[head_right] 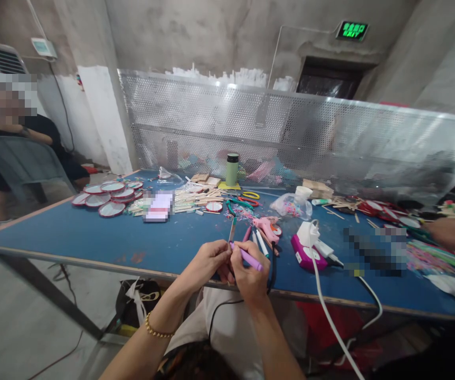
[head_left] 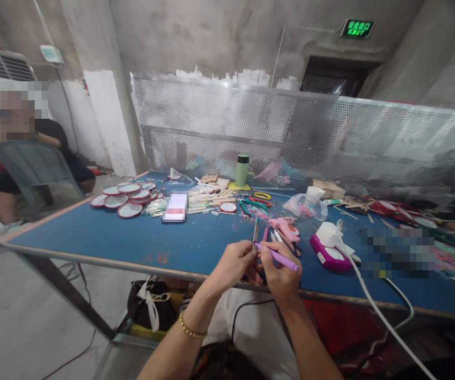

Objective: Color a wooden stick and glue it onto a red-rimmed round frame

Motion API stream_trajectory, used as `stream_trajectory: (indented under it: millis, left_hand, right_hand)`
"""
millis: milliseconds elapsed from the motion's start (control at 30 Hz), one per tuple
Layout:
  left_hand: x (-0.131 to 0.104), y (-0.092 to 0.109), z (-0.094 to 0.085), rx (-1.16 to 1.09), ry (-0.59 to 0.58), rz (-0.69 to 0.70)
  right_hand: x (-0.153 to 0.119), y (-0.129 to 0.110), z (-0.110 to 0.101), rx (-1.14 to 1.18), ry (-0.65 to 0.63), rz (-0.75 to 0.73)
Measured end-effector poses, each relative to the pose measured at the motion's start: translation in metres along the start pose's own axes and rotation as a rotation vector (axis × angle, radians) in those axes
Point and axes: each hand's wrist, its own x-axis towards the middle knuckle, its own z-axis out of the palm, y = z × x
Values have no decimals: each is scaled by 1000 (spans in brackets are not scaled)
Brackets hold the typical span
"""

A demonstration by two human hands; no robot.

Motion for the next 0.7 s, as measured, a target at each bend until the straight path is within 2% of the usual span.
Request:
stream_trajectory:
  millis: [200,700]
  left_hand:
    - [-1,2,1,-6,-4,-4]
    - [0,1,0,2,3,6]
  right_hand:
    - [-3,1,-1,8,7,53]
    - [-1,0,0,-3,1,-10]
